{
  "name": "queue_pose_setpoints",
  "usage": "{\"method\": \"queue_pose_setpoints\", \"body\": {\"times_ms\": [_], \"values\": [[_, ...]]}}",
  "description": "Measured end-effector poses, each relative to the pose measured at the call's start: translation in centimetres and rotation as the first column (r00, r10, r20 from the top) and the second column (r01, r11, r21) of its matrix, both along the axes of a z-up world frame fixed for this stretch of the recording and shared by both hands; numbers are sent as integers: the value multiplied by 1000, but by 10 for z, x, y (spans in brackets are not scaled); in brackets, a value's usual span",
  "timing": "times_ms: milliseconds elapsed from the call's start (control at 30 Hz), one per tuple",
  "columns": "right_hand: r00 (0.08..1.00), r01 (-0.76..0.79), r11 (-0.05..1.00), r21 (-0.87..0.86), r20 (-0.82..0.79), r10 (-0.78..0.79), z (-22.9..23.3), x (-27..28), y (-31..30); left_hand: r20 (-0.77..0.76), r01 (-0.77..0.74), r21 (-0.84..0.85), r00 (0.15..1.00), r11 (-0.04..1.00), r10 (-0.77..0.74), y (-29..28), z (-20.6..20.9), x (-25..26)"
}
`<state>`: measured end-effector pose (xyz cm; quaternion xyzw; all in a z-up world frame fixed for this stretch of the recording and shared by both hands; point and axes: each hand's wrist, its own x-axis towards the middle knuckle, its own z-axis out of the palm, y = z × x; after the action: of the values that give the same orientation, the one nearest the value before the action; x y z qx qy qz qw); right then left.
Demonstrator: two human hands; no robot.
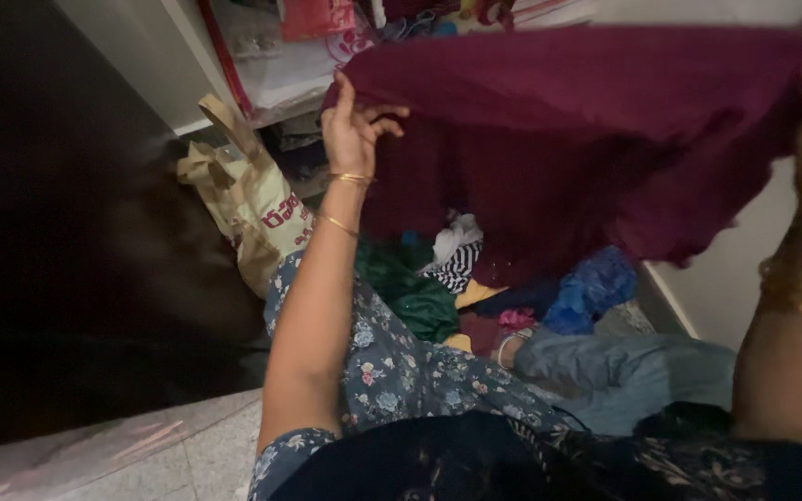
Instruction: The person sits on the floor and folds various garments one by one, including a purple shirt, a red patterned cloth, a maroon top, a red lace scarf, a blue floral cloth, a brown cloth, and a yellow cloth. Each item is unfolded, smoothed, and folded into a compact shape before being placed on a growing stack.
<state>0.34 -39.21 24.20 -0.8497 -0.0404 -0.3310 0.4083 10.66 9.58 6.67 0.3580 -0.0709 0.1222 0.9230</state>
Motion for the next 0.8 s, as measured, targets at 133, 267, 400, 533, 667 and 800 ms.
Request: {"method": "queue_pose_setpoints", "body": {"times_ms": [133, 267, 400, 533, 667, 800], "values": [[992, -44, 996, 77, -114, 52, -44, 7, -22, -7, -12, 47, 1000, 999, 12, -1, -10, 3], [961, 94, 948, 303, -275, -7, -76, 18, -24, -304, 252, 432, 945, 866, -123, -25, -11, 0], [833, -71, 726, 684, -360, 420, -99, 21, 19, -477, 559, 829, 712, 4, -515, -86, -31, -54], [659, -131, 646, 752, -421, 624, -100, 5, 89, -240, 506, 825, 716, 250, -656, -141, -39, -89], [575, -363, 593, 719, -328, 750, -102, -15, 132, -310, 516, 797, 796, 313, -520, -146, -57, -72], [757, -442, 832, 334, -359, 546, -133, -23, 139, -358, 625, 335, 777, 705, -518, -132, -73, -43]]}}
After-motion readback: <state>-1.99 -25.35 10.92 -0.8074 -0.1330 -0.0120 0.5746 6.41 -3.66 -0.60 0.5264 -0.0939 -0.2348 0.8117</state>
